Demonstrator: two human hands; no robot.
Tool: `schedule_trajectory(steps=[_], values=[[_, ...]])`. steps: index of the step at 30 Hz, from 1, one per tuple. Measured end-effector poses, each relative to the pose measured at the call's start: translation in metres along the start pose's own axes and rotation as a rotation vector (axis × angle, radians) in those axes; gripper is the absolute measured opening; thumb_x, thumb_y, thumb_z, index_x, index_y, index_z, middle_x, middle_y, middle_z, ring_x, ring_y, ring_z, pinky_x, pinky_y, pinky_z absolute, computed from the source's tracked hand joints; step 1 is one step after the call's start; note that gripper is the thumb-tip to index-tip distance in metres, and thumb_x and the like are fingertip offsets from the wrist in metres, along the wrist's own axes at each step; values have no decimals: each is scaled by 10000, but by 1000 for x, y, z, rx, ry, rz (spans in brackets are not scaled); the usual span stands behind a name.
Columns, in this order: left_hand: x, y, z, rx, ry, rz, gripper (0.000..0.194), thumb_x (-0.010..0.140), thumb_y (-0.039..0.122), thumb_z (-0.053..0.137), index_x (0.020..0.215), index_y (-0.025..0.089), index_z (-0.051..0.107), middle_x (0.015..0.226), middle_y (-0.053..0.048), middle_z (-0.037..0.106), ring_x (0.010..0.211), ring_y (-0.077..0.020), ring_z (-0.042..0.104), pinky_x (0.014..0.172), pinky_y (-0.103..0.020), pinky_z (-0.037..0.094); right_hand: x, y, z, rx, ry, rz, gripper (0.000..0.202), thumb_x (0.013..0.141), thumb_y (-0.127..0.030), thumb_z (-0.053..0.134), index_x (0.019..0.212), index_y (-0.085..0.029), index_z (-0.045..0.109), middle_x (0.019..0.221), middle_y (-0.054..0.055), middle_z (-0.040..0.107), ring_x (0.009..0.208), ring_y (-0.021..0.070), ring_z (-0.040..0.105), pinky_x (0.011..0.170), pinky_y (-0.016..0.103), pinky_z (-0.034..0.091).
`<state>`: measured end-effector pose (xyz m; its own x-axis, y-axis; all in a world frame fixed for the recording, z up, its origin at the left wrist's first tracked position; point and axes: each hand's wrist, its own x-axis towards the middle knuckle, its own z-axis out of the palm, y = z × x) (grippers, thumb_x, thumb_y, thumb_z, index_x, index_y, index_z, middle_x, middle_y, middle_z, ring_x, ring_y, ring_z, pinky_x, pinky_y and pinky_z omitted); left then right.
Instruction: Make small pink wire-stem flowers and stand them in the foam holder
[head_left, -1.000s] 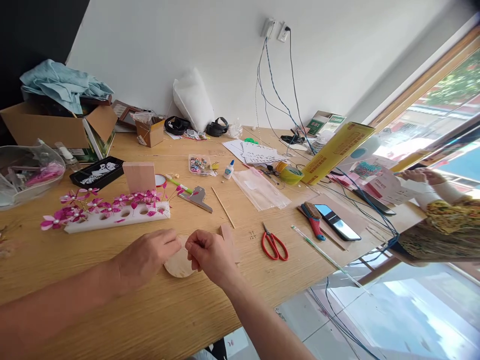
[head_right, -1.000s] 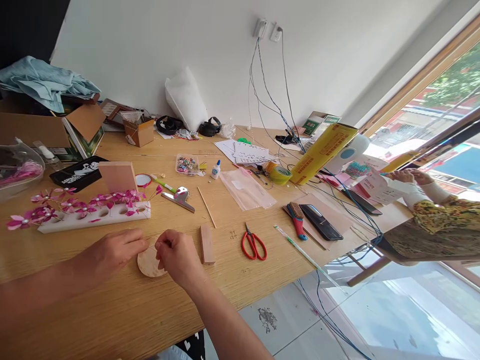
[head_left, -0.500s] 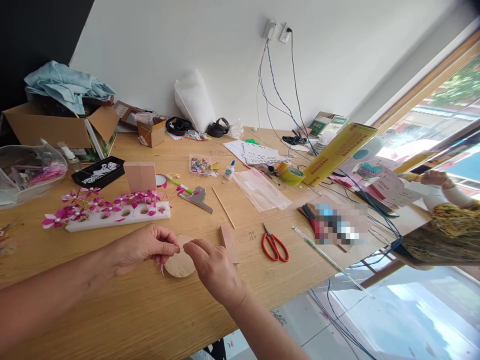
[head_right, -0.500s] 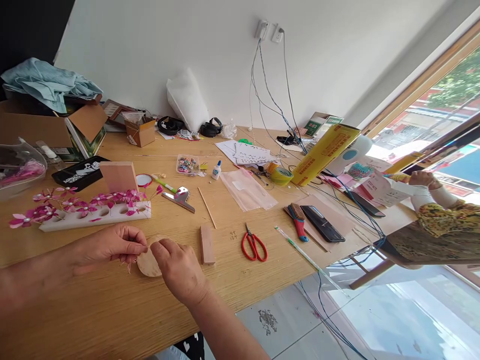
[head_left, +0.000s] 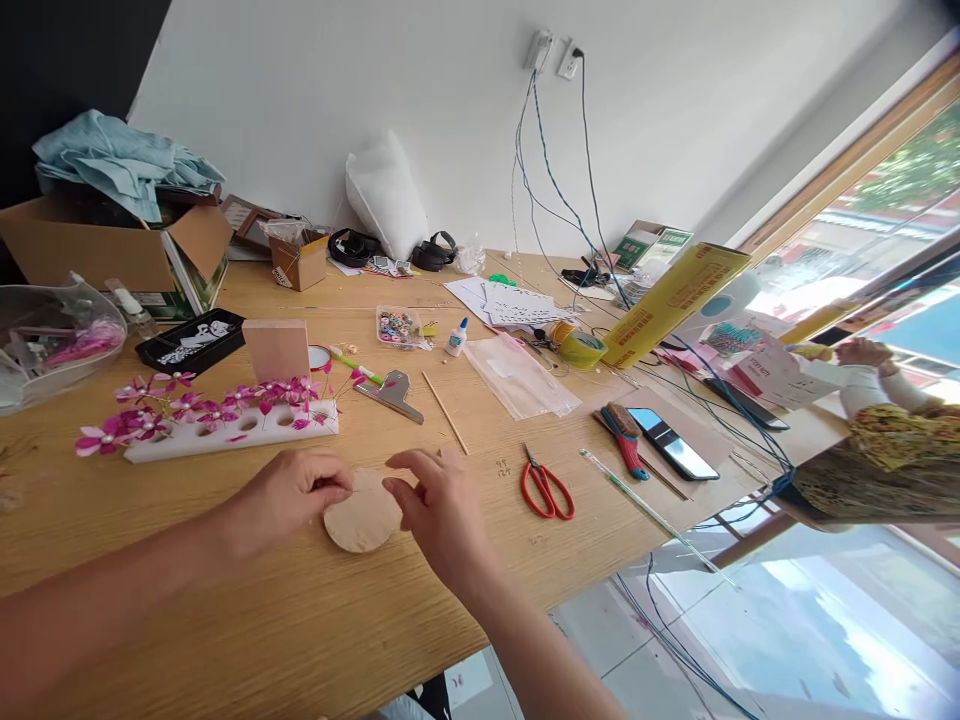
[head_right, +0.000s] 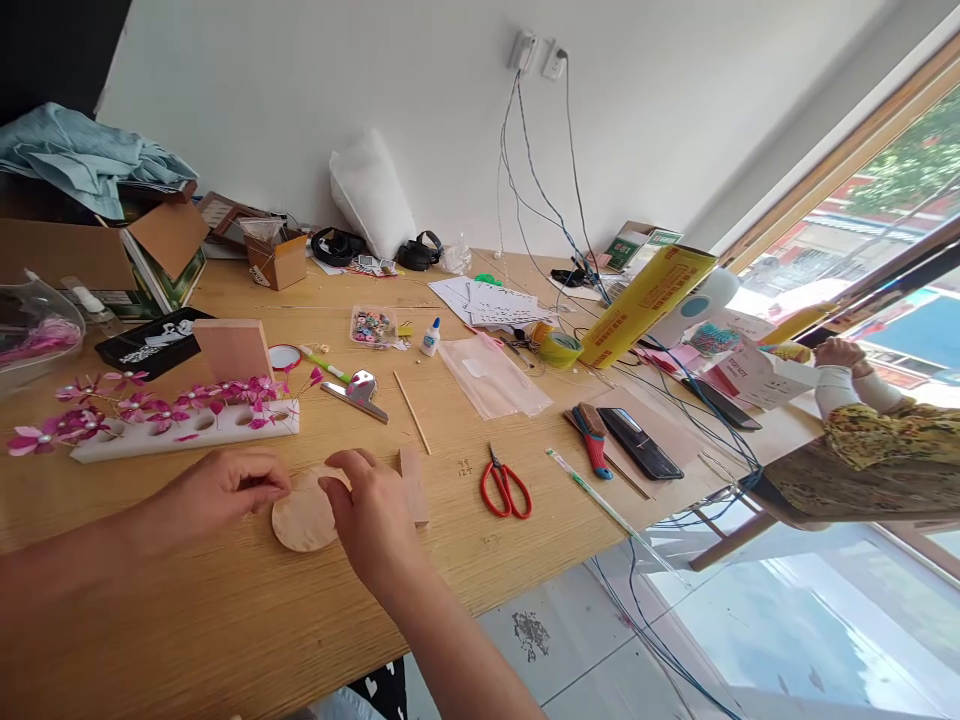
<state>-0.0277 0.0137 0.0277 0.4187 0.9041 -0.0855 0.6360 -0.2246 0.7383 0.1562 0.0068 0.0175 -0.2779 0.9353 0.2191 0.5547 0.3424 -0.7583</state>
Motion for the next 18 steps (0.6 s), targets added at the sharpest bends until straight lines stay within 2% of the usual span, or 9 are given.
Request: schedule_trajectory(steps=[2,3,6,9,11,14,18], values=[[3,2,-4,-304,-65,-210,167,700,332,524,643,179,562,531,46,465,519,-118,437,500,-229,345,-8,-2,-4,-129,150,-286,116,846,-159,469,868,-180,581,897,57,629,758,141,599,668,247,450],[4,3,-6,-430,-87,-277,177,669,351,562,640,177,563,519,52,464,504,-110,426,492,-225,341,-12,-2,-4,-173,175,-404,148,865,-145,435,887,-178,577,916,68,624,802,146,593,684,246,449],[2,5,-8,-708,-114,-368,207,603,354,659,633,166,578,542,48,497,517,-96,427,527,-223,363,-19,1,0,-313,149,-584,236,891,-98,343,910,-165,569,895,78,616,707,127,582,603,225,445],[0,2,-5,-866,-162,-402,221,577,334,710,640,159,592,547,43,505,514,-90,418,523,-221,355,-16,8,9,-450,144,-568,243,900,-116,334,910,-169,571,848,68,607,599,118,547,531,227,423],[-1,1,-3,-908,-177,-409,214,576,318,721,641,156,596,550,42,504,514,-90,414,515,-221,344,-13,12,13,-471,147,-537,210,901,-138,362,918,-170,569,848,65,605,602,120,546,526,225,419],[-2,2,-1,-912,-181,-396,194,596,304,714,647,158,598,550,45,499,528,-93,421,536,-228,354,-11,15,17,-430,143,-516,188,902,-144,378,927,-164,563,868,67,614,649,126,560,552,221,427],[-2,8,-2,-840,-141,-379,191,615,320,692,640,159,592,552,51,491,533,-93,421,548,-229,350,-12,14,22,-365,187,-479,210,911,-162,374,833,-167,569,783,53,618,643,134,559,572,224,427]])
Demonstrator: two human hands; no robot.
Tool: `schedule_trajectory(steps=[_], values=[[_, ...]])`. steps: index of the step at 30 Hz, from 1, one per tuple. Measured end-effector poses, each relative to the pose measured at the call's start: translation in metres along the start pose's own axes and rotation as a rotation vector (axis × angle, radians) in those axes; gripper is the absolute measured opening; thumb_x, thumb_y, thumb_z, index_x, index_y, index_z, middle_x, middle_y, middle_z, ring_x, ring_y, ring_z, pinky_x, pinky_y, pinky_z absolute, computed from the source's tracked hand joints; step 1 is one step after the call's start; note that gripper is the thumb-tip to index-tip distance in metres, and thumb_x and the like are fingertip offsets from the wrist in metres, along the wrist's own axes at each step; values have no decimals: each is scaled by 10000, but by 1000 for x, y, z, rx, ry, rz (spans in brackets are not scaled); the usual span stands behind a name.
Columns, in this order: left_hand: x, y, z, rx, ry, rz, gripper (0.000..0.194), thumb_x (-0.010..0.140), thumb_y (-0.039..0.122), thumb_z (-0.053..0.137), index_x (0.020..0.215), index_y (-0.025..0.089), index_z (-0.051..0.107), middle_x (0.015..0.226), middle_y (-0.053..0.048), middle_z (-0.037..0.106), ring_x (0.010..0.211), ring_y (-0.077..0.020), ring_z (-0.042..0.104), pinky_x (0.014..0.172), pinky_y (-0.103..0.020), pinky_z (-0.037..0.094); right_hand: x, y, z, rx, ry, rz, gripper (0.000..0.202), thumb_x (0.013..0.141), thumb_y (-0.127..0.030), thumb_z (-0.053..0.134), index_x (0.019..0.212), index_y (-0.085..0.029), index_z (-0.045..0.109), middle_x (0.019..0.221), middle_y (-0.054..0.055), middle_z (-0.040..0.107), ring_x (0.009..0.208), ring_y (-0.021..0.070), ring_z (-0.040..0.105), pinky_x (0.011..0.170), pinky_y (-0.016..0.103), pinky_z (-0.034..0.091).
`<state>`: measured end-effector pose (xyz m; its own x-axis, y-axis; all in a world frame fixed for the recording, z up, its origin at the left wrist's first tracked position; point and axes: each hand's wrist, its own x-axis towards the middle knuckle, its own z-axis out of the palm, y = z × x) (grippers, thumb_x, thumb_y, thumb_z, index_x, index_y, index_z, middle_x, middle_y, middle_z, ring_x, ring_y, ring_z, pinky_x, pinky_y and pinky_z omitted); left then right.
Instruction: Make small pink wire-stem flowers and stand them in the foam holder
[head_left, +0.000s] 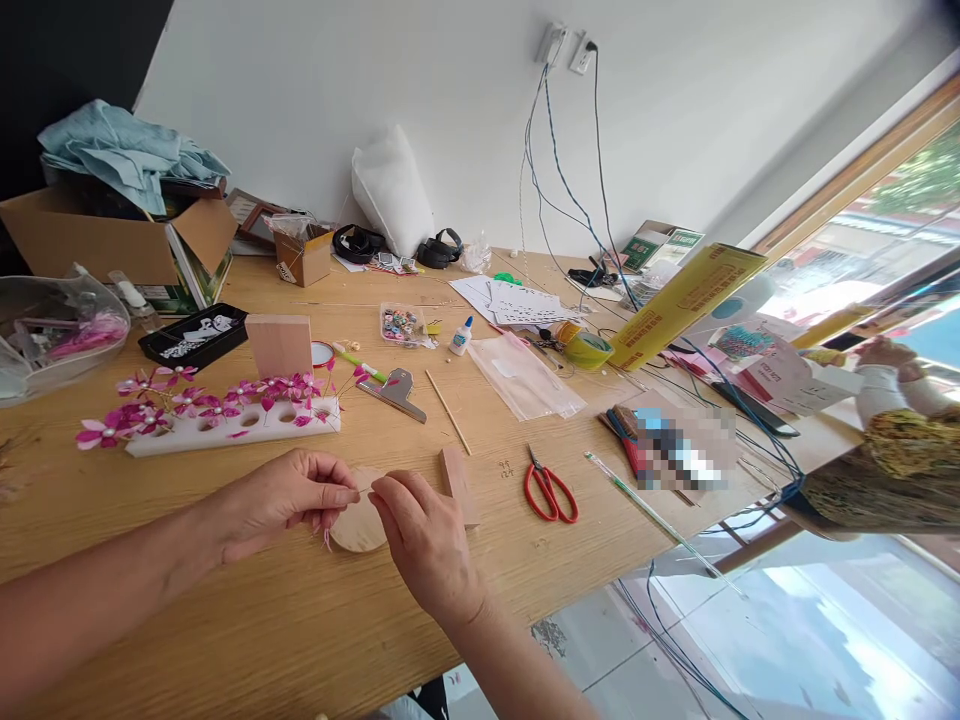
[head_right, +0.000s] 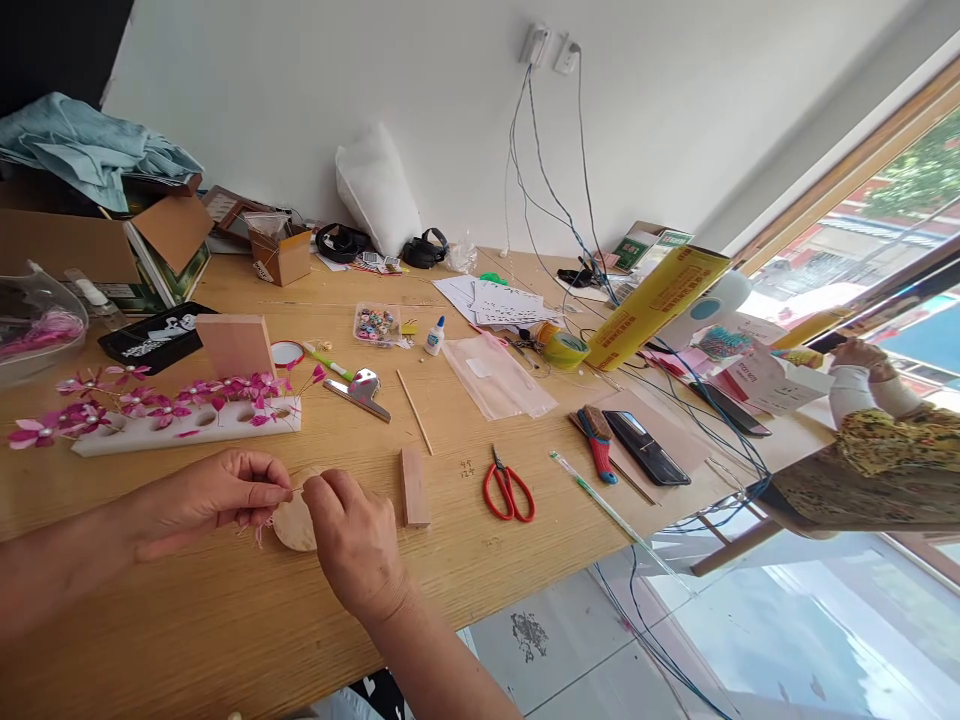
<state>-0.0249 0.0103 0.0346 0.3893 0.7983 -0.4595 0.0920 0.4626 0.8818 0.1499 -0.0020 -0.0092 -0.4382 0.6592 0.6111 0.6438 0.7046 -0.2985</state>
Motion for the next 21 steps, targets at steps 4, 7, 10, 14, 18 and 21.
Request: schedule_trajectory(steps=[4,7,10,14,18,21], values=[[1,1,2,83,39,44,205,618,346,671,623,161,582,531,55,480,525,-96,415,532,-229,330,-1,-1,3,63,52,42,212,910,-167,385,829,-160,581,743,45,607,618,123,550,552,206,417],[4,-1,3,161,77,83,203,620,356,654,635,162,596,520,53,486,515,-100,415,521,-232,316,-2,0,3,31,28,42,249,912,-161,366,810,-174,593,714,35,588,597,118,527,545,206,404],[5,-1,6,195,90,91,211,617,360,642,677,158,629,508,51,492,507,-104,410,518,-236,309,-2,0,0,-25,-17,18,284,908,-140,335,780,-178,586,701,31,572,565,120,502,519,216,388],[5,-1,9,167,114,82,229,602,378,652,610,150,628,476,49,473,495,-100,388,512,-232,295,0,-1,-7,-71,-51,13,344,890,-91,265,745,-189,561,823,54,594,553,124,507,493,238,377],[3,-1,10,55,74,27,239,585,383,684,629,153,635,508,42,486,515,-102,397,508,-228,305,3,0,-14,-112,-95,-127,379,893,-69,218,757,-182,554,931,63,623,526,115,501,498,252,378],[4,-1,10,-5,42,-10,242,555,367,710,605,152,612,522,42,482,522,-101,400,517,-231,327,3,3,-17,-159,-133,-234,359,891,-62,235,763,-164,555,812,62,630,561,129,522,493,242,372]])
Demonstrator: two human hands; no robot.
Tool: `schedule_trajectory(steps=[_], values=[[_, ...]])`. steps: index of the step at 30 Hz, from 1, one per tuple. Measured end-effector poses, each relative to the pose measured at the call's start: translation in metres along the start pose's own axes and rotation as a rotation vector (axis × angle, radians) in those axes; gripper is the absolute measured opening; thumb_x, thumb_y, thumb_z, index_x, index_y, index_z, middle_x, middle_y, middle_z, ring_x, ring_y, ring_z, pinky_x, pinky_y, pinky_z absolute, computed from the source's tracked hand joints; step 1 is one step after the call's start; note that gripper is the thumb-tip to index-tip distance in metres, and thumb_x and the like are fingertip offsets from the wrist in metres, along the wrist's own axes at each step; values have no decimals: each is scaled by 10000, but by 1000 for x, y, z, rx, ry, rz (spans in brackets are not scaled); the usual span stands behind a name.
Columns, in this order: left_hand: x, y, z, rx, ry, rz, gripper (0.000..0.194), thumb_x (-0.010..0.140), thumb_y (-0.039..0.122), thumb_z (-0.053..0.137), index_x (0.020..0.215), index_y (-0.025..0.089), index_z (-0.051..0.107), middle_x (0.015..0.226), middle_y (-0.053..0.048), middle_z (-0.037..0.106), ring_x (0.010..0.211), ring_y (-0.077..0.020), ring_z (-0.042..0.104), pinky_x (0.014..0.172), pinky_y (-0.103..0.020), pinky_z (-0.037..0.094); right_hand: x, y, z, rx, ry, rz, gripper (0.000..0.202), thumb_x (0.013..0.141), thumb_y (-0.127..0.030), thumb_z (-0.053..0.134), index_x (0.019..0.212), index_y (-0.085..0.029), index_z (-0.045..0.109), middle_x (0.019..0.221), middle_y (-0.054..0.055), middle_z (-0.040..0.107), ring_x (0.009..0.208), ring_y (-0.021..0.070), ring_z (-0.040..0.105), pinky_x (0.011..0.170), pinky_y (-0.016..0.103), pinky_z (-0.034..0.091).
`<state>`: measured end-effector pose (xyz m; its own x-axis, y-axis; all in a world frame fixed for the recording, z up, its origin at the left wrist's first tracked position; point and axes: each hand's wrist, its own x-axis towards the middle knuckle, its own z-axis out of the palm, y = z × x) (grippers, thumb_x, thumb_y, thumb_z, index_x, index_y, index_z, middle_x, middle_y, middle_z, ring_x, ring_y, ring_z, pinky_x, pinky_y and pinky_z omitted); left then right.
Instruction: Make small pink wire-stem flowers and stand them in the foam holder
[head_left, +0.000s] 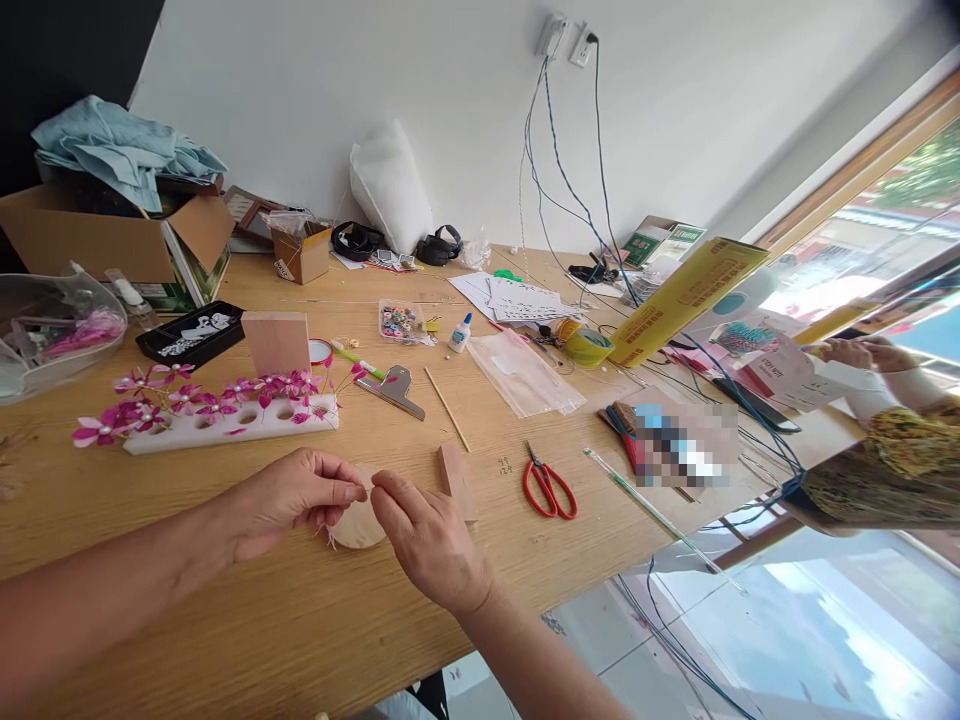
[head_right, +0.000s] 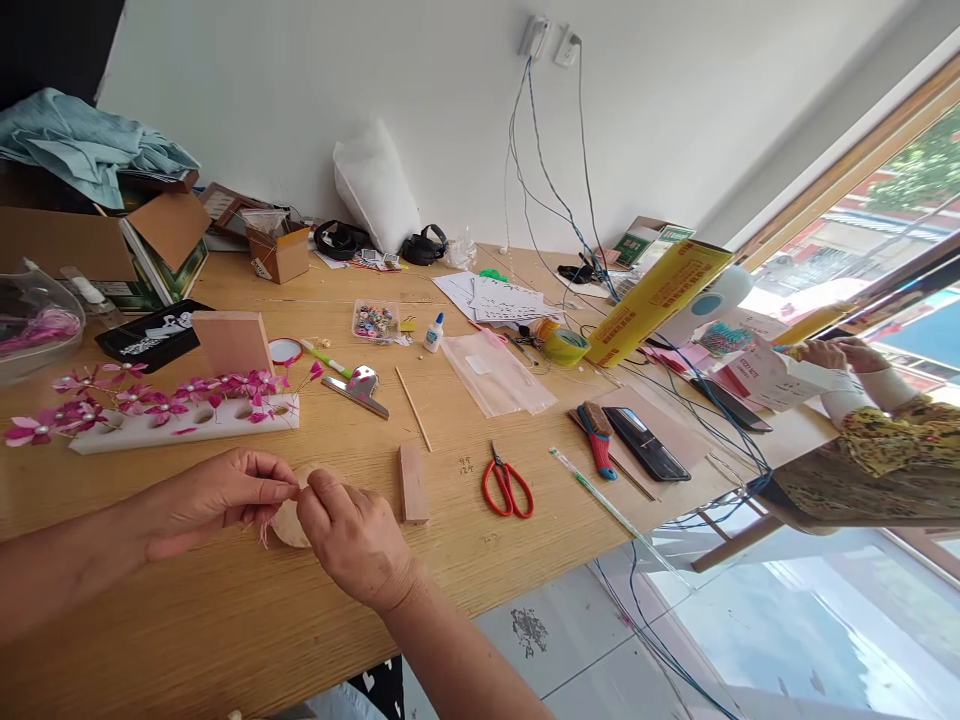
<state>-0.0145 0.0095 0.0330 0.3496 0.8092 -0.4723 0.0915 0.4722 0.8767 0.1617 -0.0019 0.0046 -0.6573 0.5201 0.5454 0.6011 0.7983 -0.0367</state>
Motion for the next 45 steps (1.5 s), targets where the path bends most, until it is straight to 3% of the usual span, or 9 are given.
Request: schedule_trajectory(steps=[5,11,13,18,22,29,34,41,45], values=[[3,-2,1,241,-6,73,208,651,366,605,592,170,565,504,42,453,505,-112,398,504,-237,315,0,0,4,227,-17,152,279,824,-29,300,733,-165,525,651,32,589,548,132,533,497,226,386],[-3,-12,-4,1120,83,785,259,803,148,378,654,194,584,674,-19,510,627,-160,445,588,-274,335,15,-3,10,1047,-158,894,208,780,-69,413,608,-183,435,499,-64,493,387,60,489,383,145,358],[-4,-14,-7,1175,56,830,266,799,116,361,672,194,581,685,-26,517,641,-167,447,602,-281,344,19,2,9,1134,-229,987,220,772,-67,418,584,-178,435,492,-65,496,365,53,481,353,136,334],[5,-5,-9,889,156,492,219,773,264,440,629,189,588,636,-5,524,603,-150,482,552,-258,357,17,7,-6,783,-174,909,160,795,-105,463,659,-170,517,600,-20,591,380,67,520,374,170,346],[6,4,-7,405,101,131,191,641,362,567,599,176,571,507,41,471,500,-120,420,480,-236,307,6,-5,-18,365,181,406,119,871,-157,440,902,-173,554,958,83,641,779,149,631,637,240,472],[1,2,-6,126,-24,19,210,599,351,670,613,156,593,524,46,488,526,-97,408,522,-220,323,-2,-4,0,133,-40,101,272,887,-59,292,930,-154,543,983,92,648,715,137,624,490,212,416],[6,0,-8,340,-49,70,185,677,341,586,656,157,581,538,43,477,512,-102,425,490,-214,327,0,-1,9,302,-31,216,270,814,-18,321,770,-151,551,699,47,627,569,127,571,489,214,396],[-2,-9,-7,1232,21,824,305,813,83,318,672,171,574,657,-17,496,614,-153,443,580,-267,355,18,4,13,1085,-314,942,221,782,-83,445,582,-178,454,465,-67,474,371,53,452,369,145,330],[2,-11,-10,1197,103,771,316,835,131,316,673,171,585,661,-18,513,606,-147,471,566,-256,363,17,12,6,1048,-358,983,184,759,-66,461,610,-171,487,552,-44,546,363,54,486,344,156,309]])
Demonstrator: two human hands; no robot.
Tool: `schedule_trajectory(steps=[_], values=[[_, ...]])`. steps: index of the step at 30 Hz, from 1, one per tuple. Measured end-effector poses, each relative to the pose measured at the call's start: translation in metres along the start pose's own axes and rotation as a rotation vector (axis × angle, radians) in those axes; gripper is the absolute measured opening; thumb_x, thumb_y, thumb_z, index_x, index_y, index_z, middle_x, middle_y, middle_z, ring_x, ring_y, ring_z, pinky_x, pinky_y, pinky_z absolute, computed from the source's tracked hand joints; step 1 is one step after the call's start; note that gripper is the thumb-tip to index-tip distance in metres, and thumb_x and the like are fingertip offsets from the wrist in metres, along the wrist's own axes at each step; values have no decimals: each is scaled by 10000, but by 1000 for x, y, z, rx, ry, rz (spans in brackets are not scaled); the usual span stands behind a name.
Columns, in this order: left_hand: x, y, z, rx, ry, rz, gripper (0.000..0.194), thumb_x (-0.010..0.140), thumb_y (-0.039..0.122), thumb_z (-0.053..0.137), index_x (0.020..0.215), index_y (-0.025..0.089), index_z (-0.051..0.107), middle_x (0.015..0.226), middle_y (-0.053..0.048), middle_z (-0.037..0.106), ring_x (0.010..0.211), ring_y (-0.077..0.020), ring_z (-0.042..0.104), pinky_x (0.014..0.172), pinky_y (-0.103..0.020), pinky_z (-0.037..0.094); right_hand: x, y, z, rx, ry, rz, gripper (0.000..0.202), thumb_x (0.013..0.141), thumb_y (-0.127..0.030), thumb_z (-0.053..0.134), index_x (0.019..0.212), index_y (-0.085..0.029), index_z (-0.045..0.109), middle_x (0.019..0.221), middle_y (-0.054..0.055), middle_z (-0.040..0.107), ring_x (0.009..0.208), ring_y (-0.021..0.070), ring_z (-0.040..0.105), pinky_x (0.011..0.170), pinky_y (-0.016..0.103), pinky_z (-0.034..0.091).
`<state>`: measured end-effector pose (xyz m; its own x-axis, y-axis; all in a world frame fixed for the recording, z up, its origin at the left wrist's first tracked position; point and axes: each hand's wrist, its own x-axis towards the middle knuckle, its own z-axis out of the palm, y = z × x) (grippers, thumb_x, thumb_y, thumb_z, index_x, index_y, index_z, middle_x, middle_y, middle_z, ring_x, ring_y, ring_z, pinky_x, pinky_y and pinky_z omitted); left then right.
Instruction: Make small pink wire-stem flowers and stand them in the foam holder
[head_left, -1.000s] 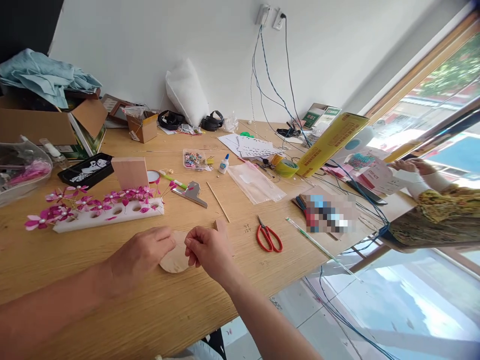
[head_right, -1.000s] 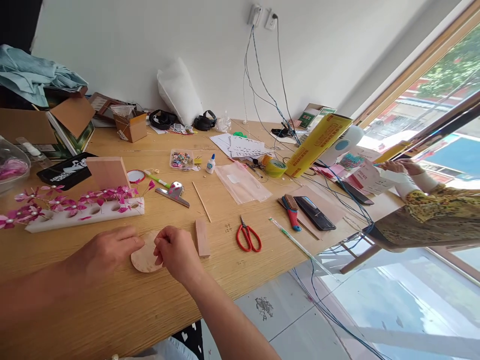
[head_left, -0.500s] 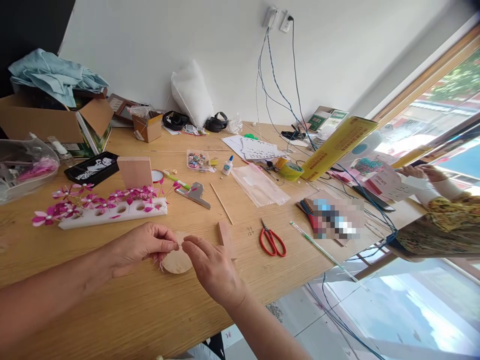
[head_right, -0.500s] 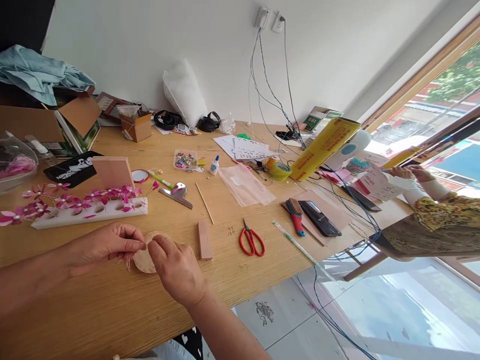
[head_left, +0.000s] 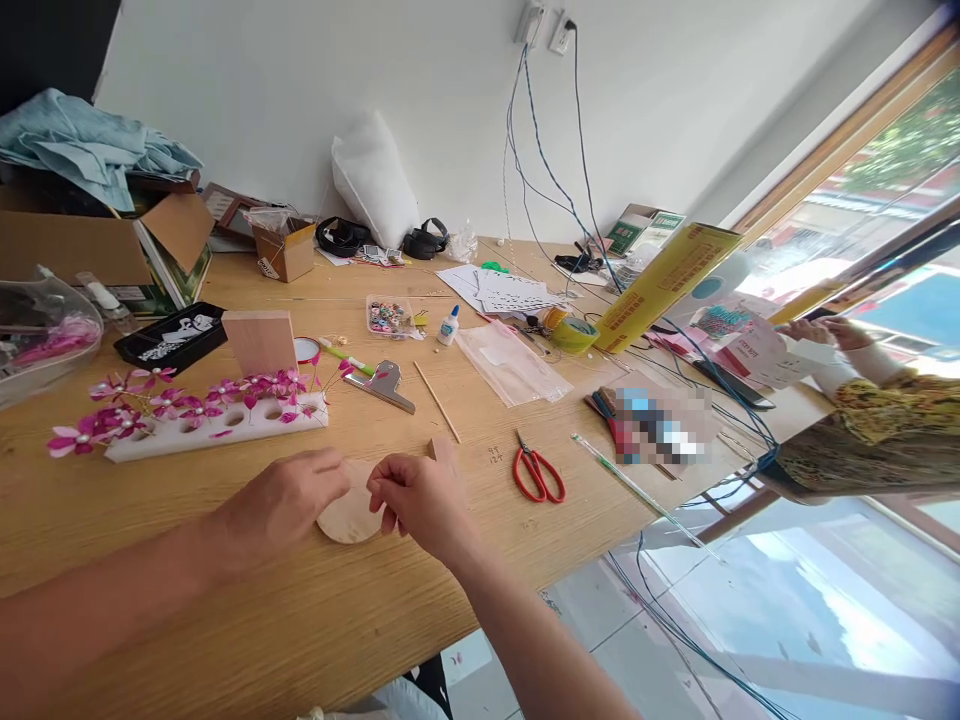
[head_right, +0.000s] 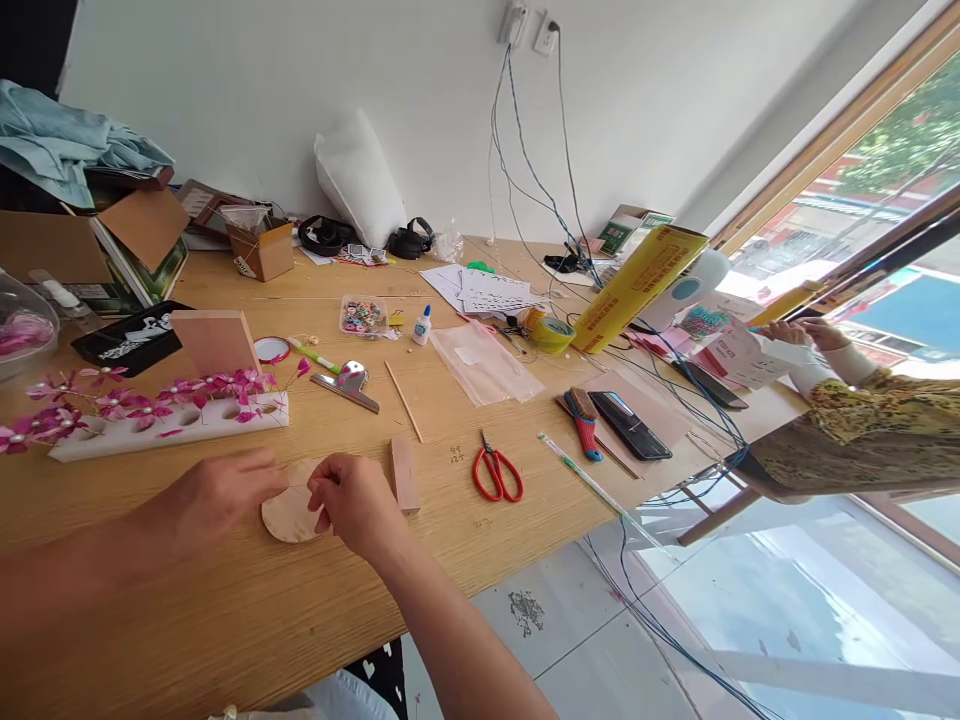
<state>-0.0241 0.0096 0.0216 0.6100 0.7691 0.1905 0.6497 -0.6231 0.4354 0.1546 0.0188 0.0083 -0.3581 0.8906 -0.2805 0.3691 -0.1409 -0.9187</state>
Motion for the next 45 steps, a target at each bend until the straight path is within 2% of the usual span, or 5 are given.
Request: schedule_trajectory(steps=[8,16,25,37,45], values=[[12,1,-10,-878,-140,-643,211,628,374,586,628,163,574,503,54,474,485,-103,423,480,-223,324,-31,5,4,-699,412,-876,161,896,-164,408,968,-168,551,997,102,630,834,154,619,660,235,485],[9,4,-6,-885,-174,-641,201,658,363,588,645,163,579,513,52,475,501,-102,423,494,-221,316,-17,14,11,-813,289,-755,268,838,-42,316,800,-164,551,754,58,625,602,129,568,536,221,432],[-6,2,-1,230,9,208,365,842,9,282,735,125,612,645,-16,480,597,-142,426,549,-260,325,-2,-2,10,151,-7,-32,226,775,-86,455,568,-175,452,481,-55,495,404,71,493,414,163,372],[0,-2,-34,-148,201,-187,260,826,318,427,886,195,648,931,-38,645,919,-200,564,802,-312,433,-18,-18,3,-1028,219,-681,213,783,13,403,760,-151,536,695,9,594,547,106,473,515,226,263],[11,10,-20,-649,-132,-531,172,678,307,536,759,193,636,613,28,554,524,-125,481,436,-213,363,-20,-18,6,-1050,291,-794,225,839,-34,348,773,-165,517,678,12,577,561,118,500,516,229,289]])
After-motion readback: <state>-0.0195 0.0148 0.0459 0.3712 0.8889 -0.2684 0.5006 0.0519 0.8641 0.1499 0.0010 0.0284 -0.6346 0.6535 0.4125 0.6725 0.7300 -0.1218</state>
